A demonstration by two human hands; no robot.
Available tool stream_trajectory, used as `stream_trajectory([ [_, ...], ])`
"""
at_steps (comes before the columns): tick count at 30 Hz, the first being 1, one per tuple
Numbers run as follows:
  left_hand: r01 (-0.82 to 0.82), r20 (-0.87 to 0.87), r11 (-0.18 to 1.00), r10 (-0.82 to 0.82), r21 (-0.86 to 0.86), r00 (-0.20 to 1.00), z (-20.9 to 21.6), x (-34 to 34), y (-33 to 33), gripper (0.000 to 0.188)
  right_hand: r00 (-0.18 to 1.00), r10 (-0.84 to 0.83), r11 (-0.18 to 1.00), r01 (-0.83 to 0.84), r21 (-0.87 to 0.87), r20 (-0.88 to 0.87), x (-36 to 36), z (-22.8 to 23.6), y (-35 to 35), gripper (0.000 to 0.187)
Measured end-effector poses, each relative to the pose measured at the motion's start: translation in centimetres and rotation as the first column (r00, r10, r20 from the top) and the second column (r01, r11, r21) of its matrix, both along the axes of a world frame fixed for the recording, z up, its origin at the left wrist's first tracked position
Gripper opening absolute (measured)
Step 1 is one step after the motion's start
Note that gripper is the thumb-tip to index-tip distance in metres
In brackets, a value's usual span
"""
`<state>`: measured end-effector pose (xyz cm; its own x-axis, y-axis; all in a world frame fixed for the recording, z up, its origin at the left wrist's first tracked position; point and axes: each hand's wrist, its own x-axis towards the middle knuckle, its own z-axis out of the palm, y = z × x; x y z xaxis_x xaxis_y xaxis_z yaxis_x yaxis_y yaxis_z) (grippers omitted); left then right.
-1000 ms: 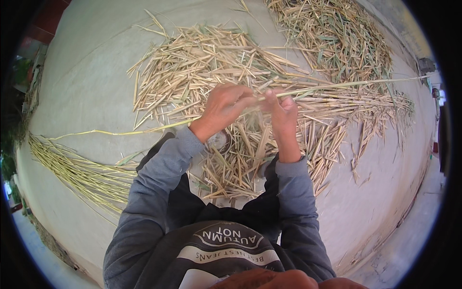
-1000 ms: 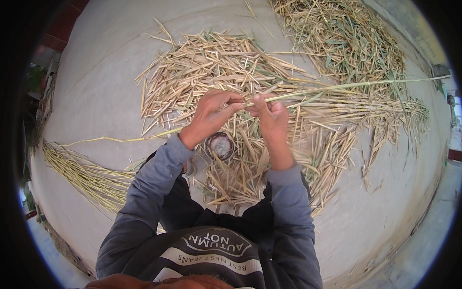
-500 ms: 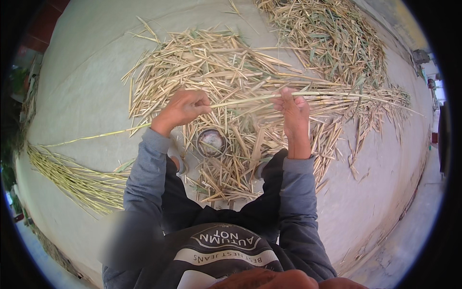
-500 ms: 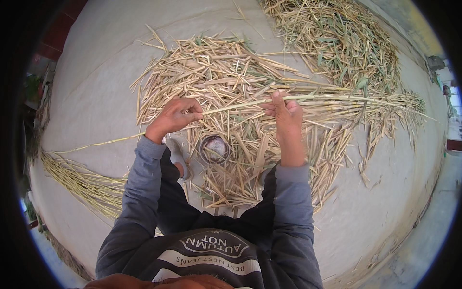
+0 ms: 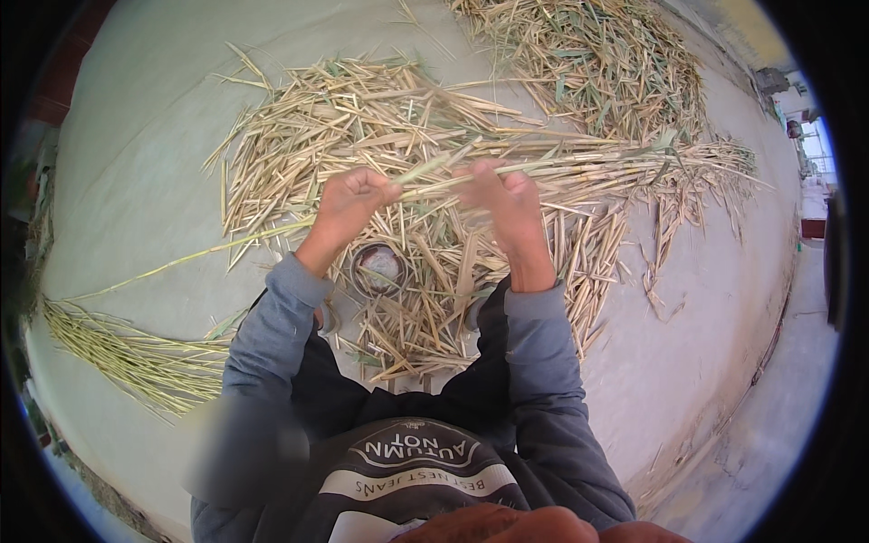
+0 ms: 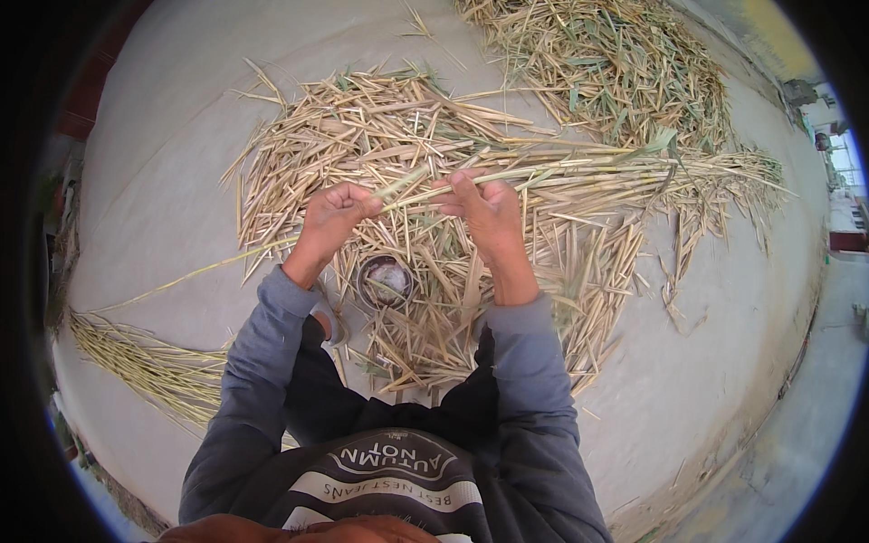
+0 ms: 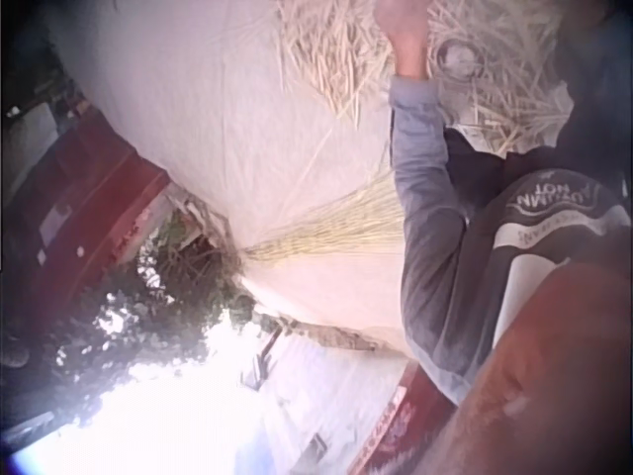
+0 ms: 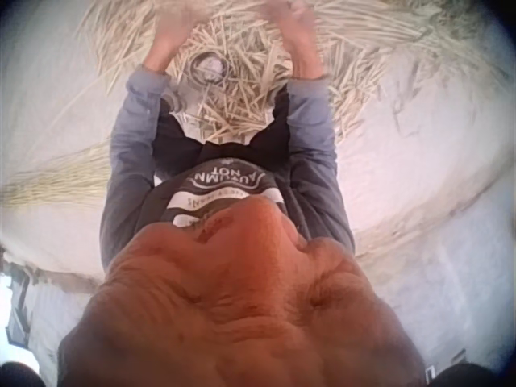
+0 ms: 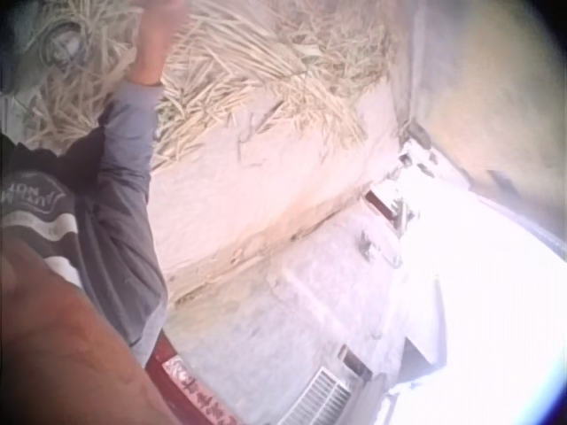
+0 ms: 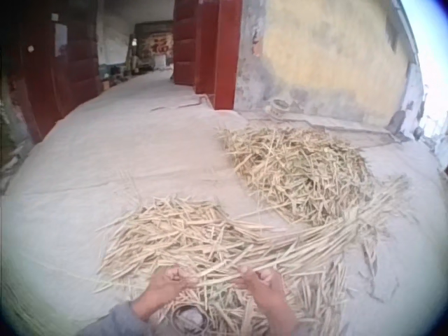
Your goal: The person sits on a concrete floor and strips leaves from sugarcane stalks by hand. They pull the leaves off each stalk and drop the cleaned stalks to the left while the removed leaves accumulate on the floor.
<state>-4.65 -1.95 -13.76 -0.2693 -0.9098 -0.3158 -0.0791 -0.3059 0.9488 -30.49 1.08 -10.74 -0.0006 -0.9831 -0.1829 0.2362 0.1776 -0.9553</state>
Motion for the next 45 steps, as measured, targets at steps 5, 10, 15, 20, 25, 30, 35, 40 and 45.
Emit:
stream_trajectory([
  [5, -0.302, -0.216, 0.945, 0.271, -0.123, 0.938, 2.7, 5.0, -2.6, 0.013, 0.988, -0.137, 0.989, 0.133, 0.061, 0.076, -1.9, -0.9, 0.2, 0.034],
  [10, -0.284, 0.070, 0.807, 0.370, -0.518, 0.926, 2.9, 7.7, -3.6, 0.017, 0.989, -0.147, 0.987, 0.146, 0.064, 0.026, -1.9, -1.7, 0.3, 0.036],
  [15, 0.307, 0.534, 0.517, 0.377, -0.799, 0.757, 2.9, 4.6, -2.5, 0.029, 0.986, -0.156, 0.982, 0.148, 0.118, 0.061, -0.3, -1.5, -0.2, 0.032],
  [20, 0.358, 0.450, 0.526, 0.054, -0.771, 0.891, 2.5, -1.0, -0.7, 0.025, 0.979, -0.164, 0.981, 0.150, 0.120, 0.122, 2.0, -1.7, -0.3, 0.034],
  [25, 0.380, 0.513, 0.724, -0.042, -0.576, 0.857, 3.4, 2.0, -1.9, 0.023, 0.957, -0.250, 0.967, 0.238, 0.096, 0.150, 0.0, -1.3, -1.0, 0.035],
  [30, 0.333, 0.482, 0.782, -0.048, -0.527, 0.875, 4.1, 3.4, -1.7, 0.024, 0.955, -0.264, 0.964, 0.257, 0.067, 0.135, -0.9, -0.8, -0.9, 0.037],
  [35, 0.337, 0.467, 0.473, 0.188, -0.814, 0.864, 2.9, -1.7, 0.0, 0.024, 0.953, -0.292, 0.956, 0.289, 0.054, 0.075, 1.6, -0.6, -0.3, 0.047],
  [40, 0.242, 0.368, 0.432, 0.237, -0.869, 0.899, 2.8, -3.4, 0.6, 0.015, 0.955, -0.294, 0.954, 0.290, 0.073, 0.045, 1.7, 0.1, -0.4, 0.048],
  [45, 0.089, 0.273, 0.582, 0.237, -0.809, 0.932, 3.5, -3.3, 0.4, 0.013, 0.967, -0.251, 0.960, 0.254, 0.116, -0.042, 0.8, -0.3, -0.3, 0.054],
])
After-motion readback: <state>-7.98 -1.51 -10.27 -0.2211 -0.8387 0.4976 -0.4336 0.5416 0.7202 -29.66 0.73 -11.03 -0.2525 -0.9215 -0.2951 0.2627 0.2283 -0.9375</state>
